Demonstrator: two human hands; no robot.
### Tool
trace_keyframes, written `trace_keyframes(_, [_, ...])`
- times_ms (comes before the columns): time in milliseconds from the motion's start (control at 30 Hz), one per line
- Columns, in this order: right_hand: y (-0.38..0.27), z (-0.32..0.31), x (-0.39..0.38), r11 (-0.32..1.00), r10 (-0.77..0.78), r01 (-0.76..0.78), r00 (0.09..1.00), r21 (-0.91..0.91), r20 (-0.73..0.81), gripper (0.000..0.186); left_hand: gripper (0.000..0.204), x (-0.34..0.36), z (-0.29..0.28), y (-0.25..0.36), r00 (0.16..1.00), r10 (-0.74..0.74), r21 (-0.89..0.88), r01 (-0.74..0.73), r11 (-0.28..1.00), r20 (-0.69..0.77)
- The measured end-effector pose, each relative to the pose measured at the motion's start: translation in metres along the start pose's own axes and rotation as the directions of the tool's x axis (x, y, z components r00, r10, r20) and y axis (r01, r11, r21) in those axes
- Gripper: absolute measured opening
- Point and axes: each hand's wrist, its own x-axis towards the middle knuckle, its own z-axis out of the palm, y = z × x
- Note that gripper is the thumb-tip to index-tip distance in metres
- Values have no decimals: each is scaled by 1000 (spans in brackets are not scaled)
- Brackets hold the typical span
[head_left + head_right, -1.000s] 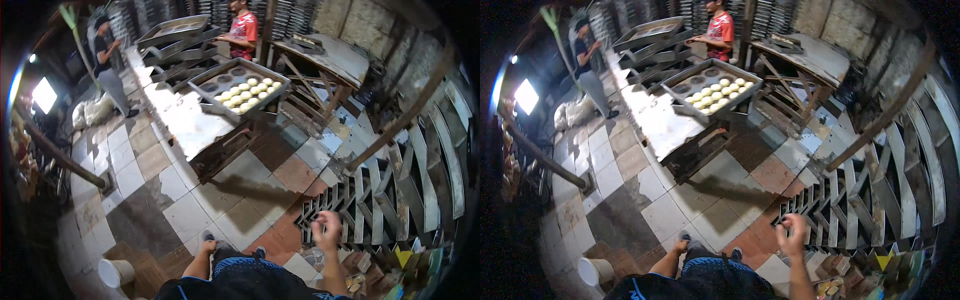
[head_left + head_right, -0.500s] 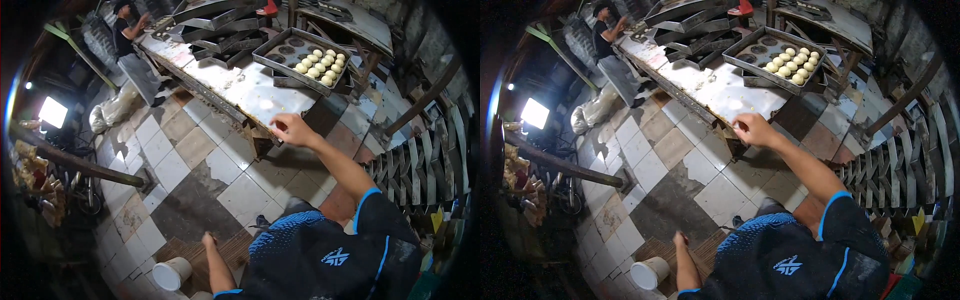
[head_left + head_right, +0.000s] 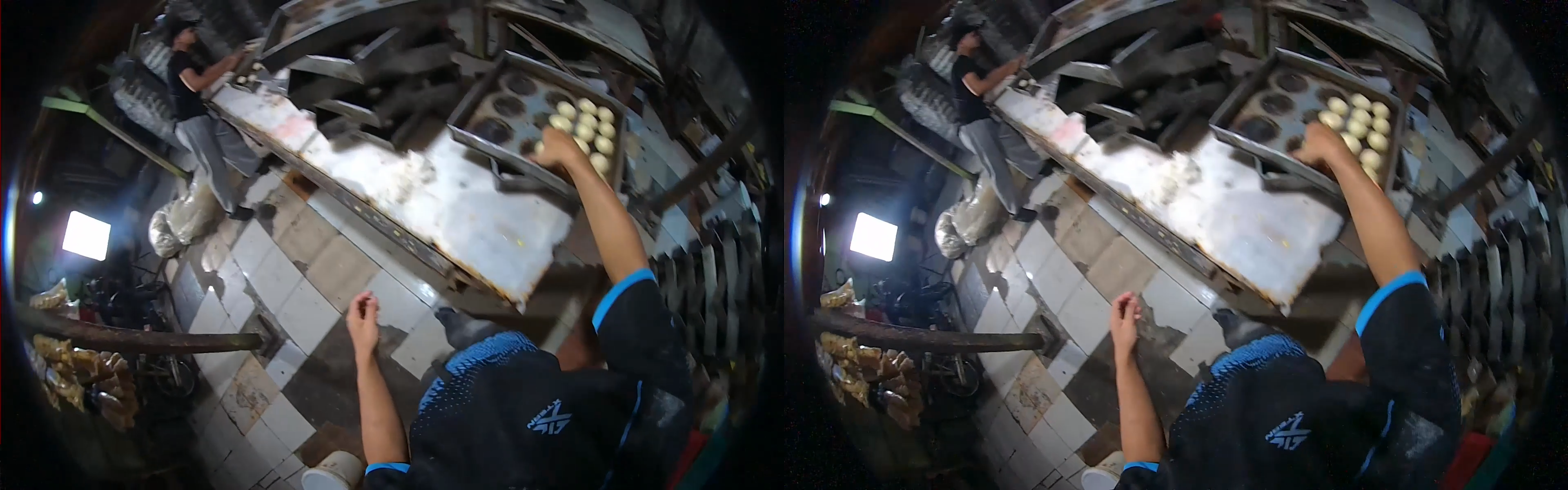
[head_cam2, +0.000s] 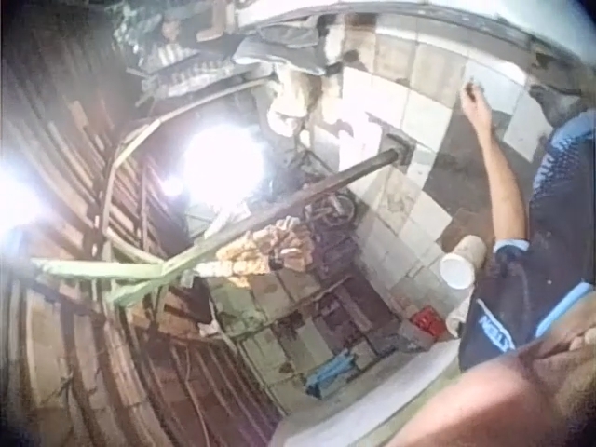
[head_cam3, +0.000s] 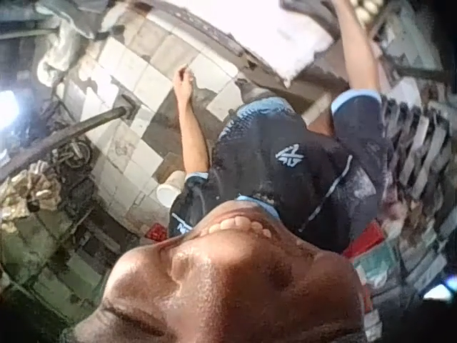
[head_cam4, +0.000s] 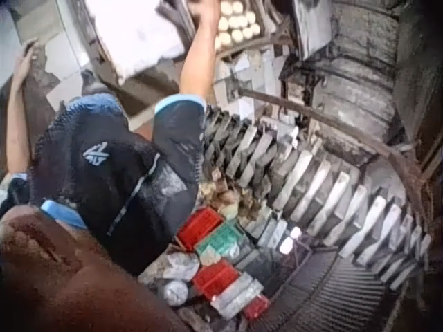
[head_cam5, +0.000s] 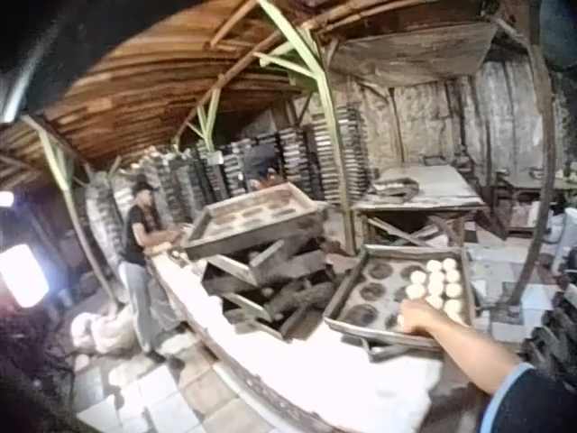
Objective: The person is preparing dough into round shapes and placing them on baking trays.
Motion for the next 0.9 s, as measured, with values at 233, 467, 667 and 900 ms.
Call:
trace_keyframes(233, [1, 2, -4, 990, 125, -104, 959, 94, -256, 77, 21, 53, 54, 64, 988, 112, 31, -115, 993, 103])
trace_keyframes(467, [-166, -11, -71, 299, -501, 581, 771, 757, -394, 41, 35, 81, 92, 172, 890, 153, -262, -40, 964, 430])
trace_keyframes(667, [-303, 12, -102, 241, -554, 782, 597, 575, -581, 47, 34, 103, 42, 201, 947, 228, -403, -121, 907, 229])
trace_keyframes(900, [-451, 62, -118, 118, -298, 695, 706, 709, -643, 20, 56, 91, -45, 195, 829, 528, -305, -559, 771, -184])
